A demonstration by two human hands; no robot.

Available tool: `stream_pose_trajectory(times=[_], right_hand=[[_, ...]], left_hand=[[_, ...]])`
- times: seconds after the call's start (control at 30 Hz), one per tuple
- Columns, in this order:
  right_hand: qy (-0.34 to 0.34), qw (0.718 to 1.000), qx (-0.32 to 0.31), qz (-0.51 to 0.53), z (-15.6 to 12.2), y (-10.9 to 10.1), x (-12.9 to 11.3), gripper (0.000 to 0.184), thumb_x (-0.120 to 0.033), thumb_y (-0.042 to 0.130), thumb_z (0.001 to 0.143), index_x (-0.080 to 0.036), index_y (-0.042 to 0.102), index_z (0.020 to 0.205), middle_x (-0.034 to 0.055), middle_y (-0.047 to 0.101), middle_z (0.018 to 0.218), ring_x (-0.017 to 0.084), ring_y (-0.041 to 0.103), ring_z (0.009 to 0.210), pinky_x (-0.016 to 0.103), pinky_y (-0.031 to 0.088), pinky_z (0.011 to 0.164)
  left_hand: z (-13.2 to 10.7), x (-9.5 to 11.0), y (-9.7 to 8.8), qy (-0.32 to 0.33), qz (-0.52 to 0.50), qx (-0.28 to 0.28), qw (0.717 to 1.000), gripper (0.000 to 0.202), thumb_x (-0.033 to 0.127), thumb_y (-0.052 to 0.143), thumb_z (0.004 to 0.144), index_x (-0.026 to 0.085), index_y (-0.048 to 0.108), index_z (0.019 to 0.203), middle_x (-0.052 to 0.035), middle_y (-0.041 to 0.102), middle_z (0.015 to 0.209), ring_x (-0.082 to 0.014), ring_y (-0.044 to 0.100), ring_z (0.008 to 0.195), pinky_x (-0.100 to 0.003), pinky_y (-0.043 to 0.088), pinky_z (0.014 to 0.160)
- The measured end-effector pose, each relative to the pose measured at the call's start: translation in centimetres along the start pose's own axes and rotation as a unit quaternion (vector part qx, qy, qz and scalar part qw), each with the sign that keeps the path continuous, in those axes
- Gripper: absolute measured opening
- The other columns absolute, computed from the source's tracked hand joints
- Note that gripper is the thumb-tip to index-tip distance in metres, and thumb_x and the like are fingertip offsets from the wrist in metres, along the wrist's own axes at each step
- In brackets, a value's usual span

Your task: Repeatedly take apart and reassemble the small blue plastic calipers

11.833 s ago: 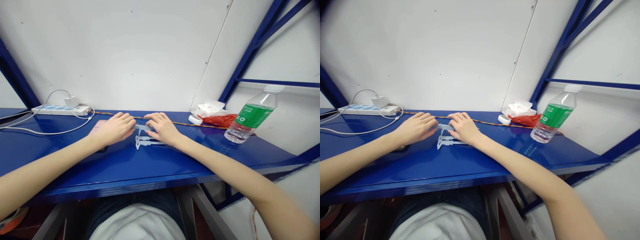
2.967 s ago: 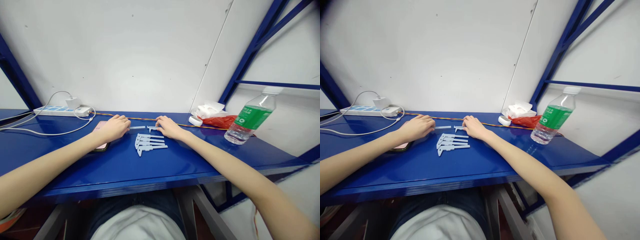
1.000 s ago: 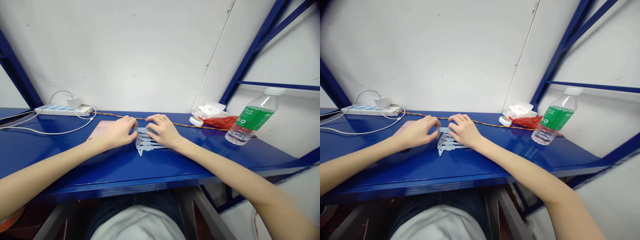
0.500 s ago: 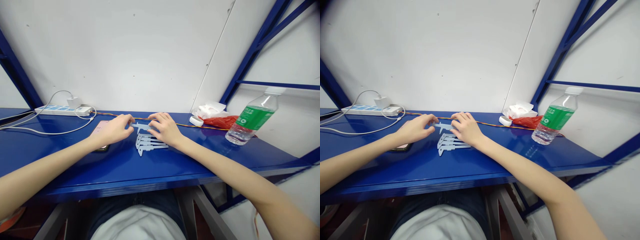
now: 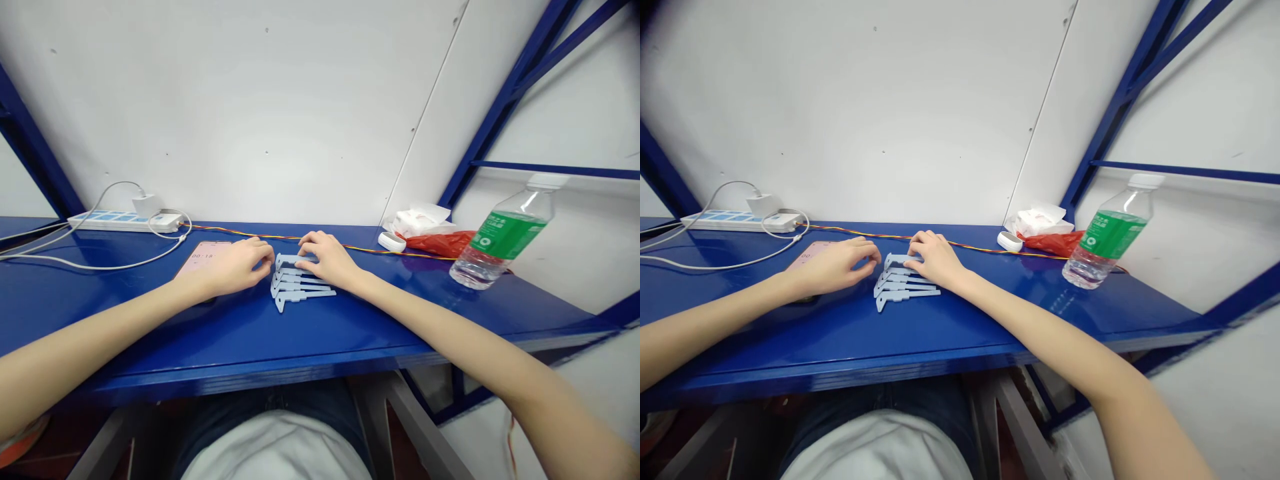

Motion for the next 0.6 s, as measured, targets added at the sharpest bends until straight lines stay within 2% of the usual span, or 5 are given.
stream_pose_trajectory(times=[0.13,0.27,0.43,0.6], right_hand=[[0.024,0.998,-0.061,0.016,0.0,1.3,1.5,0.019,-0.036,0.058,0.087,-0.021,0.067,0.081,0.0057,0.063,0.102,0.021,0.057,0.096,0.04,0.043,0.085],[0.038,0.997,-0.07,0.012,-0.1,1.3,2.5,0.018,-0.03,0.054,0.088,-0.021,0.068,0.081,0.0064,0.064,0.101,0.022,0.058,0.096,0.04,0.045,0.086],[0.012,0.994,-0.102,0.029,-0.3,0.9,2.1,0.015,-0.022,0.055,0.085,-0.02,0.067,0.077,0.0069,0.064,0.102,0.022,0.059,0.094,0.04,0.047,0.084],[0.011,0.994,-0.095,0.049,-0.1,0.7,1.3,0.015,-0.028,0.056,0.086,-0.02,0.066,0.077,0.0069,0.064,0.099,0.022,0.058,0.094,0.04,0.046,0.083]], left_hand=[[0.0,-1.2,0.0,-0.006,0.046,-0.008,0.999,0.022,0.022,0.038,0.084,0.019,0.06,0.083,-0.0047,0.065,0.083,-0.0189,0.061,0.079,-0.032,0.047,0.075],[0.1,-1.6,-0.1,0.004,0.092,0.011,0.996,0.023,0.021,0.037,0.084,0.019,0.06,0.08,-0.0063,0.065,0.084,-0.0205,0.06,0.08,-0.033,0.048,0.074],[0.1,-1.7,0.0,0.022,0.104,0.023,0.994,0.023,0.021,0.036,0.085,0.018,0.059,0.08,-0.0065,0.065,0.085,-0.0209,0.059,0.082,-0.036,0.047,0.079],[0.1,-1.4,-0.3,0.036,0.116,0.034,0.992,0.024,0.021,0.037,0.086,0.018,0.059,0.079,-0.0066,0.065,0.083,-0.0207,0.058,0.081,-0.035,0.046,0.076]])
Point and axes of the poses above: each hand's wrist, its own z-axis towards the middle knuckle, its own y-axis out of the palm, x = y × z, the point moved 7 cm from there along z, towards the middle knuckle
